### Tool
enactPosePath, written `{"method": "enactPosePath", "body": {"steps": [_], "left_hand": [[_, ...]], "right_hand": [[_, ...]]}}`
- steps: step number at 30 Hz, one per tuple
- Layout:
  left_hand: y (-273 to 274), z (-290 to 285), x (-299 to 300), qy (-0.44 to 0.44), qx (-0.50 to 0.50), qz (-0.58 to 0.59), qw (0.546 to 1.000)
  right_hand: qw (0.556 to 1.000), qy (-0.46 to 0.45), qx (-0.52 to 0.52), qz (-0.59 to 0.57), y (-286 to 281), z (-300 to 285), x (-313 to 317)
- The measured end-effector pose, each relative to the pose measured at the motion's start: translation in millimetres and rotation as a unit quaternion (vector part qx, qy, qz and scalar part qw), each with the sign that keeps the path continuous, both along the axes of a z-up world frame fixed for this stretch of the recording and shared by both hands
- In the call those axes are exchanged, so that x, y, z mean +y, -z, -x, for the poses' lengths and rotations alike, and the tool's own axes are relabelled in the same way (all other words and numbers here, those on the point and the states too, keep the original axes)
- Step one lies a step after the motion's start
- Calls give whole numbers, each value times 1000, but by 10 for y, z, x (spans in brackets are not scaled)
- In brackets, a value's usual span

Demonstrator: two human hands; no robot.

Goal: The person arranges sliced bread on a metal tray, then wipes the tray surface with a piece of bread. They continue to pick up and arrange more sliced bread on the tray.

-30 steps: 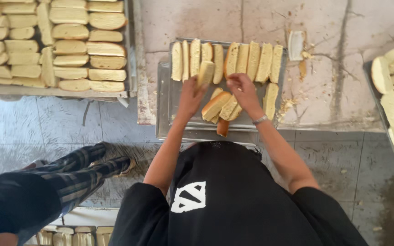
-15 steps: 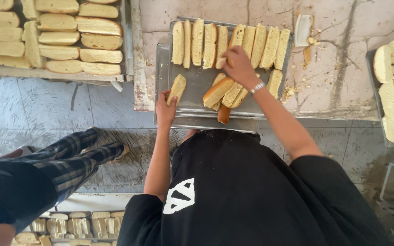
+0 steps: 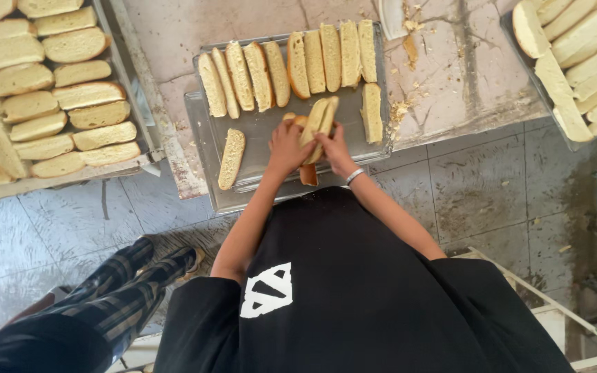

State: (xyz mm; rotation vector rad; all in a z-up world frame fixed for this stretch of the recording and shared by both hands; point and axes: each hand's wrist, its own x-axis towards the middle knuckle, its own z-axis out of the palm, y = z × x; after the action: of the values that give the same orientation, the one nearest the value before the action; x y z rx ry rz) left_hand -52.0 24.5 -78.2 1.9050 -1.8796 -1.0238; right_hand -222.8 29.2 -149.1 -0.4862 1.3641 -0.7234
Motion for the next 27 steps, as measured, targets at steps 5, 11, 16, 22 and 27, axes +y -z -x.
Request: {"method": "enactPosePath", "body": {"steps": [5,11,16,22,27], "left_hand": [[3,-591,320,-65,22,31,997],[-175,-826,438,-97,-6,138,986],[-38,-371,244,-222,321,-77,918],[22,396,-211,-198,599,-282,723],[495,896,-345,-199,418,-225,857]], "right_hand": [[993,-62,-96,-17,103,-556,185],[944,-168,158,235,20,-721,71],[992,-53,-97,56,-462,-42,-55],[988,3,-140,61,-564,822,-145],[891,-26,367,265,-270,1262,-241]]}}
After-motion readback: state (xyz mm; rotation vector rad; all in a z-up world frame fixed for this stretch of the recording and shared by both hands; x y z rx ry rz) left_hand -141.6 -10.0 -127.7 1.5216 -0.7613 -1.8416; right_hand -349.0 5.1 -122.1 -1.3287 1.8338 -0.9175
